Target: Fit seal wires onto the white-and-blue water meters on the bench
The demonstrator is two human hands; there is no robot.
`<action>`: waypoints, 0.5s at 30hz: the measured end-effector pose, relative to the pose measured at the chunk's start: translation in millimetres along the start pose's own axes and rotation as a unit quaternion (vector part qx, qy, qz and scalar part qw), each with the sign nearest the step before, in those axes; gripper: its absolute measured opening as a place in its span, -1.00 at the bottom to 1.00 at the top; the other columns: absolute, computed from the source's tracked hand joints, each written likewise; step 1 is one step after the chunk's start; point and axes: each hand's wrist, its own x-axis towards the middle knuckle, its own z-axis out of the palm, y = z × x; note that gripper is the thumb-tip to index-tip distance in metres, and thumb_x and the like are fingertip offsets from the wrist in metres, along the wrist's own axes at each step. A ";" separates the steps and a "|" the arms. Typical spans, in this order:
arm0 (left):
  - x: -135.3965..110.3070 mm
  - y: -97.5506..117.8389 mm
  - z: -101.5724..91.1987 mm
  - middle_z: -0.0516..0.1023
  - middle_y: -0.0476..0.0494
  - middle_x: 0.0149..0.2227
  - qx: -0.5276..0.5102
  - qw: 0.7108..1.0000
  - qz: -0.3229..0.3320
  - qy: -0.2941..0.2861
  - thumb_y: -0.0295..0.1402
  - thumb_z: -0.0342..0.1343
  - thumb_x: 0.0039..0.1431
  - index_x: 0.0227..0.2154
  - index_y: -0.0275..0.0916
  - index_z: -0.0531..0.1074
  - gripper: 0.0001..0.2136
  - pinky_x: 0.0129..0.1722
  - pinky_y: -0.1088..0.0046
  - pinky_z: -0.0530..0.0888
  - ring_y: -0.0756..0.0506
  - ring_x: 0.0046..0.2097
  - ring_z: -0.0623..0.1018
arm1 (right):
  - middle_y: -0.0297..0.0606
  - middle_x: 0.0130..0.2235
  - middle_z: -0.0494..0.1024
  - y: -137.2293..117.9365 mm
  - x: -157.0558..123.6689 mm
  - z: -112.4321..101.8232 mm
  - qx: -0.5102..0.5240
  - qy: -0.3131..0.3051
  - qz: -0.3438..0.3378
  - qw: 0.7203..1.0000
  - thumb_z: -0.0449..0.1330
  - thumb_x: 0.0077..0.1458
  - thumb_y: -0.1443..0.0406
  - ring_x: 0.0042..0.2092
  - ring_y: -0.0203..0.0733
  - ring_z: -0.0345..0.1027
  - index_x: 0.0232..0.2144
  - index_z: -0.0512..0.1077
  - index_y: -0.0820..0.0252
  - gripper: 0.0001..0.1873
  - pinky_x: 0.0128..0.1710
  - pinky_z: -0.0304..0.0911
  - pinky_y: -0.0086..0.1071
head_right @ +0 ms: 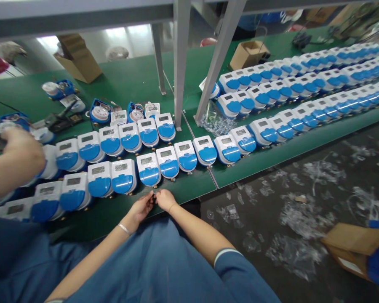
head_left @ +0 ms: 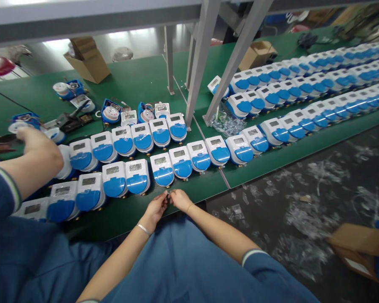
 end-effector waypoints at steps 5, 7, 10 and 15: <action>2.7 1.7 4.6 0.36 0.00 -0.64 -0.017 1.000 0.002 0.019 -0.48 0.22 0.02 -0.58 -0.34 0.39 -0.85 -0.67 0.66 0.25 0.12 -0.62 0.32 | -0.13 -0.37 0.53 4.9 1.6 -1.3 -0.249 0.136 -0.199 0.938 0.08 0.07 0.38 -0.31 -0.26 0.40 -0.54 0.36 0.24 -0.83 -0.39 0.26 -0.56; 4.5 -0.4 3.9 0.38 -0.01 -0.62 -0.017 1.000 0.020 -0.009 -0.48 0.26 -0.02 -0.57 -0.35 0.40 -0.86 -0.64 0.66 0.27 0.12 -0.60 0.33 | -0.29 -0.61 0.43 0.2 9.0 -0.9 -0.214 0.141 -0.157 0.954 -0.01 0.08 0.39 -0.55 -0.39 0.27 -0.69 0.29 0.22 -0.67 -0.61 0.15 -0.64; 7.1 -3.7 1.2 0.40 -0.01 -0.60 -0.016 0.999 0.037 -0.033 -0.45 0.29 -0.06 -0.54 -0.37 0.43 -0.86 -0.61 0.67 0.30 0.12 -0.57 0.36 | -0.39 -0.72 0.32 -5.6 15.4 -0.5 -0.190 0.116 -0.107 0.969 -0.09 0.09 0.43 -0.69 -0.42 0.11 -0.73 0.25 0.21 -0.61 -0.70 0.08 -0.62; 8.4 -4.7 2.5 0.39 0.01 -0.62 -0.043 0.999 0.024 -0.007 -0.46 0.26 -0.03 -0.53 -0.36 0.43 -0.88 -0.64 0.67 0.26 0.13 -0.59 0.34 | -0.07 -0.24 0.51 5.4 2.5 -4.3 -0.276 0.117 -0.182 0.937 0.07 0.10 0.34 -0.19 -0.12 0.39 -0.39 0.38 0.25 -0.90 -0.19 0.27 -0.35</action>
